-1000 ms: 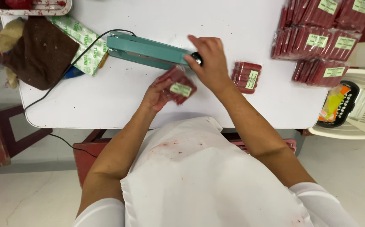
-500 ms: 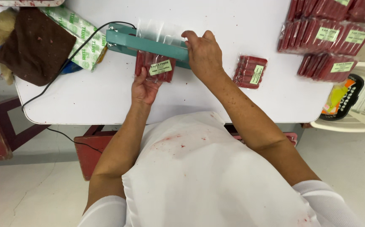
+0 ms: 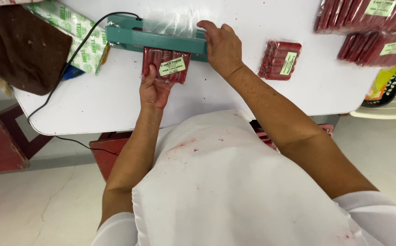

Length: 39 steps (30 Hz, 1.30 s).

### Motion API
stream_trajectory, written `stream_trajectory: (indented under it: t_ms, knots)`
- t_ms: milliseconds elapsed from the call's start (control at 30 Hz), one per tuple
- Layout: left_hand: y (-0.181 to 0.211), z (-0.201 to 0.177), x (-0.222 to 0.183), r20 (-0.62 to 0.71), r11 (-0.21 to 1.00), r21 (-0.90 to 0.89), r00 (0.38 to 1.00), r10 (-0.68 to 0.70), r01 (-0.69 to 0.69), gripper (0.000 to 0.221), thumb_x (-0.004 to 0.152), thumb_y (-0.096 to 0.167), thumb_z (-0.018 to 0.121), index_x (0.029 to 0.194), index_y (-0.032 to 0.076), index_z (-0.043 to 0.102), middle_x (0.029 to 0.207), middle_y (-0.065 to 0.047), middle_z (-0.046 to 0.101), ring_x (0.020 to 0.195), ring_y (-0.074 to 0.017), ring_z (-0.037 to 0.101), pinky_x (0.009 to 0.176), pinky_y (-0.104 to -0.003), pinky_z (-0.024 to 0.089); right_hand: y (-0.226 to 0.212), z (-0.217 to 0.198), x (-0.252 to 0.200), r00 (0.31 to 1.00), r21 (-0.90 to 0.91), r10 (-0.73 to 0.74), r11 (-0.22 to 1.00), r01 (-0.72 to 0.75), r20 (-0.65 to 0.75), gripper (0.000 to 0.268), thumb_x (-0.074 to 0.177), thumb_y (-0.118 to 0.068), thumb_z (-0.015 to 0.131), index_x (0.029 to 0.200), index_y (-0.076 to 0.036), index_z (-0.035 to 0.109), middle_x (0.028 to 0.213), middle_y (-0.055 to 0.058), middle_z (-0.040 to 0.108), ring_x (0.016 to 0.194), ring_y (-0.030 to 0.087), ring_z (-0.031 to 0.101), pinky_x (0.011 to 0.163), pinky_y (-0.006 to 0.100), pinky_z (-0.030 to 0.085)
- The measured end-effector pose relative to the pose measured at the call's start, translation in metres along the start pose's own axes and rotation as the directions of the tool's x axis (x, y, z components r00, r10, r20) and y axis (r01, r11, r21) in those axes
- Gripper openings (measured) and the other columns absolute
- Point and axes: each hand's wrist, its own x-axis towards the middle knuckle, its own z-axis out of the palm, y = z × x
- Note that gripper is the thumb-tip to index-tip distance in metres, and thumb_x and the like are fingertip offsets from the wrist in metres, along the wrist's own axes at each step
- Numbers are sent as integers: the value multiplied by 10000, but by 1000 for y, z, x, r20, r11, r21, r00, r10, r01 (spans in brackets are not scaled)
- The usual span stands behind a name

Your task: The person repeatedly picks up vacuum-sealed packages of red meat from a table, places them into a handheld heat sealer to seal the plastic, and then stacks the finished packages into a red crate. The process is repeated for multiple packages throughout the clip.

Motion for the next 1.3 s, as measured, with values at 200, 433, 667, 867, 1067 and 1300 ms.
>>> stream_trajectory:
  t_ms: [200,433,667,867,1067,1300]
  knots:
    - [-1,-3,1,67,1000,6,998,10,-11,421,842,221,805,1221,97,669,1248,-172,693,1183,-400,643,855,-665,585,5,6,-3,1000,5,15,1000,-15,27,362,994,-88,513,1312,-257,554,706,10,543,743,236,489,482,396,426]
    - [-2,-3,3,66,1000,-12,998,-9,10,471,828,219,814,1252,96,649,1269,-186,679,1216,-401,627,912,-666,568,7,6,-3,1000,10,-8,1000,8,13,351,1006,-103,488,1319,-250,548,758,-10,611,775,234,504,496,396,440]
    - [-2,-1,0,39,1000,-24,999,-4,5,408,824,196,816,1198,110,677,1239,-174,694,1195,-386,636,905,-623,573,8,7,-3,999,16,-35,999,35,-20,368,993,-83,499,1318,-246,551,782,-30,649,783,219,508,486,381,447]
    - [-6,-10,1,75,992,-126,997,-14,23,507,801,147,826,1262,51,638,1295,-187,658,1258,-378,591,1021,-597,536,8,8,-2,999,-18,-35,999,34,-35,346,992,-97,514,1290,-261,577,689,-2,537,739,217,496,475,371,418]
    - [-10,-12,12,55,1000,-8,998,18,-18,432,802,109,815,1212,96,681,1241,-147,692,1199,-359,632,975,-599,557,4,4,-4,995,38,-61,997,64,-74,236,1066,-244,489,1290,-242,563,742,52,511,717,253,520,527,406,450]
    - [-31,9,-45,339,979,177,928,-153,96,651,851,108,791,1443,97,522,1404,-165,603,1306,-342,569,1057,-555,512,-40,-102,-43,945,284,-239,911,298,-223,473,1148,-383,255,1425,-103,518,1069,78,599,1017,245,519,952,383,382]
